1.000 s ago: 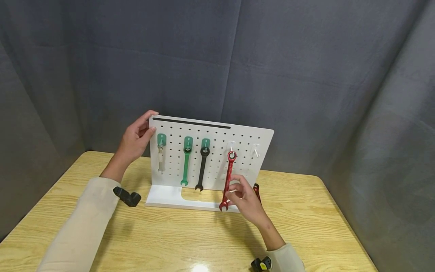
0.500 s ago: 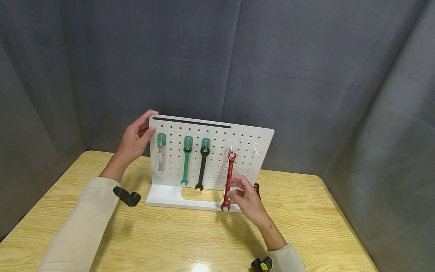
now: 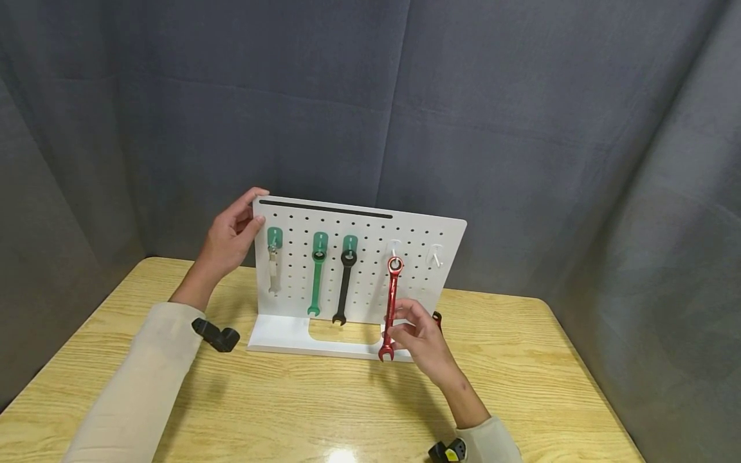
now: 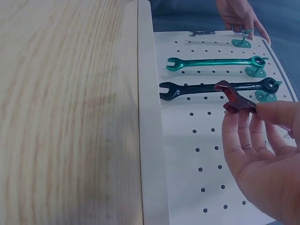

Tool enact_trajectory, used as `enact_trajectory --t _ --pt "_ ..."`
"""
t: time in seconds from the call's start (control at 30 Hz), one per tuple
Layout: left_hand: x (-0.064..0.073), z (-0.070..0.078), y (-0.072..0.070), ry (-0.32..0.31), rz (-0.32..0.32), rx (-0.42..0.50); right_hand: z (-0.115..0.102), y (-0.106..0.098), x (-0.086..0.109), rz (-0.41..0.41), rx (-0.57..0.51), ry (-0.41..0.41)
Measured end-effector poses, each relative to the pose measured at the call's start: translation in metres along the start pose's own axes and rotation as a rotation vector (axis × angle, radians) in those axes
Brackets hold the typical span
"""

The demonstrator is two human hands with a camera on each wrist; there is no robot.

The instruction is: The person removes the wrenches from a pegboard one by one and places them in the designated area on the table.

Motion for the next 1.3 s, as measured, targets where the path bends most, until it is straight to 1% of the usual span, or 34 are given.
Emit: enact_trajectory --t 0.23,0.47,0.7,0.93,1.07,1.3 --pt "0.0 -0.002 -0.001 -0.002 0.002 0.005 -0.001 0.0 0.0 -0.004 0.002 -0.015" --pt "0.0 -0.004 -0.001 -0.005 -0.008 -0.025 -0.003 0.002 0.0 -0.02 -0.008 -0.013" --pt "-0.002 -0.002 0.0 0.008 -0.004 -0.005 -0.008 0.004 0.001 -0.043 -0.071 -0.009" --pt "-0.001 -0.002 0.001 0.015 0.008 -0.018 -0.013 0.006 0.003 -0.055 -0.115 -0.017" --pt "0.0 -0.002 0.001 0.009 0.009 -0.013 -0.013 0.006 0.005 -0.055 -0.105 -0.009" --pt "0.001 -0.003 0.001 -0.004 0.005 -0.015 -0.013 0.005 0.008 -0.059 -0.078 -0.022"
Point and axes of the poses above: each hand's wrist, its own x-axis away from the middle knuckle, its own y-axis out of the palm, z = x × y, the point moved 2 cm from there along -x, towards the middle knuckle, and after that the axes turned 14 degrees about y, right-handed, at the moved point
